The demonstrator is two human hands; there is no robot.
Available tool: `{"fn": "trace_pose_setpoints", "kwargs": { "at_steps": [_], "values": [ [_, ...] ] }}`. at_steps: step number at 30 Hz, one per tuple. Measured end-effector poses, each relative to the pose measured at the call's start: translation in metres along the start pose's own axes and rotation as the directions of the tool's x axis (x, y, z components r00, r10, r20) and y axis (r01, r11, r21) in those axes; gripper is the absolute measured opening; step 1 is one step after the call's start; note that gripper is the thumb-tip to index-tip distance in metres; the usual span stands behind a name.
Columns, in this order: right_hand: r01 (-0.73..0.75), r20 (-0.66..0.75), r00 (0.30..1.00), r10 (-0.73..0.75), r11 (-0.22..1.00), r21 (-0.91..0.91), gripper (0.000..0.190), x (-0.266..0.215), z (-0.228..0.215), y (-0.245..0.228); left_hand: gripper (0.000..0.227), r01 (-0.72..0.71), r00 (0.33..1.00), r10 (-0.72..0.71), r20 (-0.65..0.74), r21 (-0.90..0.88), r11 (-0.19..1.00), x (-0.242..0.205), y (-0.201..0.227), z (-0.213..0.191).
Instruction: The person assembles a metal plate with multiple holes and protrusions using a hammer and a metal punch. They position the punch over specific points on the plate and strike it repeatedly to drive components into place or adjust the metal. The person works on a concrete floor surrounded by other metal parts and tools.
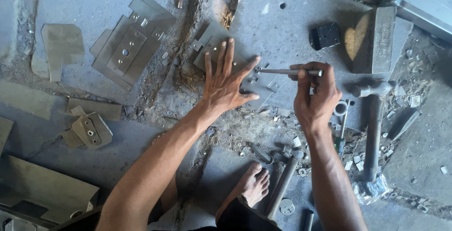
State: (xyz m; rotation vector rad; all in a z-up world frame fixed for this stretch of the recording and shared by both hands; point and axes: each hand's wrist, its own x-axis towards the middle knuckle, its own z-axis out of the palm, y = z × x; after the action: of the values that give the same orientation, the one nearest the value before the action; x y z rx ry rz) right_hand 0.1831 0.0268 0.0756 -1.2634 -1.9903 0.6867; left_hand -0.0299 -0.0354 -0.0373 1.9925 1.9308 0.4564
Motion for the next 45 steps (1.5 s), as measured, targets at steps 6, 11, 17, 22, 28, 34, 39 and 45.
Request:
{"fn": "trace_pose_setpoints", "kwargs": {
  "at_steps": [6, 11, 17, 22, 28, 34, 39, 45],
  "values": [
    [0.114, 0.028, 0.993, -0.114, 0.993, -0.014, 0.008, -0.001, 0.004, 0.007, 0.123, 0.022, 0.997, -0.023, 0.068, 0.016, 1.0, -0.001, 0.001, -0.001],
    [0.094, 0.04, 0.995, -0.093, 0.995, -0.028, 0.008, -0.001, 0.003, 0.004, 0.121, 0.018, 0.998, -0.018, 0.055, 0.001, 1.0, 0.0, 0.0, -0.002],
    [0.183, 0.082, 0.981, -0.176, 0.979, -0.089, 0.005, -0.007, 0.006, 0.005, 0.12, 0.018, 0.998, -0.018, 0.058, -0.012, 1.0, -0.002, 0.001, -0.003],
    [0.31, 0.094, 0.949, -0.3, 0.943, -0.119, 0.007, -0.024, 0.008, -0.003, 0.119, 0.025, 0.997, -0.024, 0.069, -0.014, 1.0, -0.001, 0.002, -0.003],
    [0.158, 0.046, 0.987, -0.155, 0.984, -0.086, 0.007, -0.027, 0.004, 0.003, 0.118, 0.024, 0.997, -0.024, 0.072, -0.009, 1.0, -0.001, 0.001, -0.003],
    [0.165, -0.013, 0.986, -0.166, 0.985, -0.05, 0.005, -0.025, 0.008, 0.009, 0.118, 0.047, 0.992, -0.047, 0.115, -0.002, 0.999, 0.001, 0.002, -0.003],
    [0.152, 0.034, 0.988, -0.151, 0.987, -0.05, 0.006, -0.014, 0.009, 0.002, 0.118, 0.035, 0.994, -0.034, 0.102, -0.008, 0.999, 0.0, 0.003, -0.004],
    [0.159, 0.145, 0.975, -0.169, 0.985, 0.072, 0.008, 0.004, 0.0, 0.025, 0.121, 0.052, 0.989, -0.053, 0.135, 0.012, 0.999, 0.001, 0.004, -0.007]
  ]
}}
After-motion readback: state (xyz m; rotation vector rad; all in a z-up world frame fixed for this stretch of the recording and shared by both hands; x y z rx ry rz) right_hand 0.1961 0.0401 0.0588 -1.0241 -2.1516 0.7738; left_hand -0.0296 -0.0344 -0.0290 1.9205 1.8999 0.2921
